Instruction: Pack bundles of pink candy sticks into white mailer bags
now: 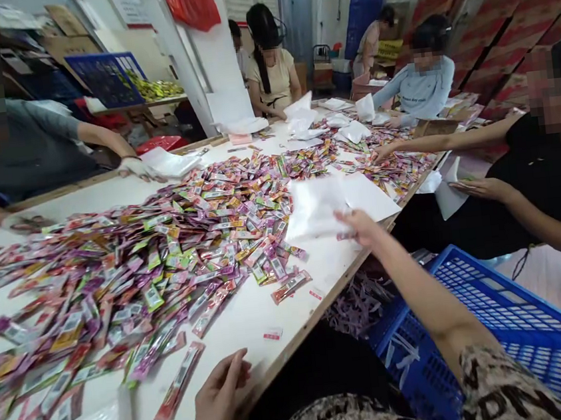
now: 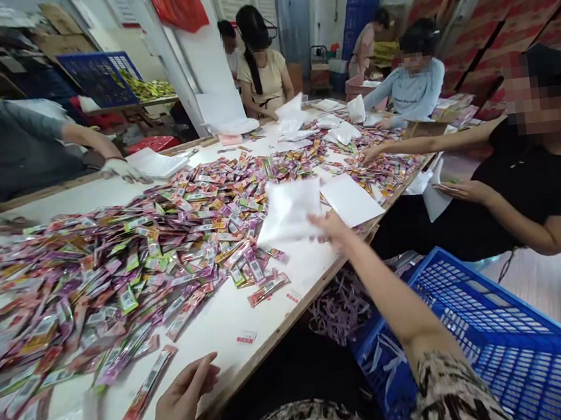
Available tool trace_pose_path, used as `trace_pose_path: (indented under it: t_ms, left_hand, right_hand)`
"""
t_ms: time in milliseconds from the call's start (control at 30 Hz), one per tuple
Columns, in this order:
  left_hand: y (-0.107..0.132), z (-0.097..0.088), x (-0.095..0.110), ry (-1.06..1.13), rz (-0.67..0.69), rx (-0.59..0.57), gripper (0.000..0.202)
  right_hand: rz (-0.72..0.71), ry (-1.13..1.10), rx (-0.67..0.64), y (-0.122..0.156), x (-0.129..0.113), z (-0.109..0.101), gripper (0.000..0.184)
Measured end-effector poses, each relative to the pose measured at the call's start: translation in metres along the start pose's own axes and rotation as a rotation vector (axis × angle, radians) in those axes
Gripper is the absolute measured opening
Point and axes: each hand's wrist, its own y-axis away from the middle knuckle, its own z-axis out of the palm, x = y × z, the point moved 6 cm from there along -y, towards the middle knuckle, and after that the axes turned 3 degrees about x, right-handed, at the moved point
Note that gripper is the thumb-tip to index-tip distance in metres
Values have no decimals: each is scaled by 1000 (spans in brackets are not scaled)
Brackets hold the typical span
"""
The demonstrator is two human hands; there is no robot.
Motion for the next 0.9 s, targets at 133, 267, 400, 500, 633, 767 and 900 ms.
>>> trace_pose_path:
  t_ms: [133, 267, 400, 500, 633, 767, 900]
  left_hand:
    - [9, 1, -10, -166, 124, 97, 42]
    - [16, 16, -11, -211, 247, 64, 32]
    - [13, 20, -11, -273, 328, 94, 25]
    - [15, 26, -8, -358, 381, 48, 22]
    - [20, 31, -4, -397, 402, -6, 22]
    - [22, 30, -7, -320, 396, -56, 21]
    - [-8, 17, 17, -233, 490, -65, 20]
  right_hand:
    - [-111, -37, 271, -91, -101, -69, 25]
    - [-151, 158, 216, -130, -76, -38, 12]
    - [-128, 270, -97, -92, 23, 48, 17]
    - [-63, 359, -139, -54, 89, 96, 24]
    - [-152, 627, 14, -36, 123, 134, 31]
    - [-293, 854, 41, -39, 120, 152, 28]
    - [-166, 592, -14, -59, 116, 141, 26]
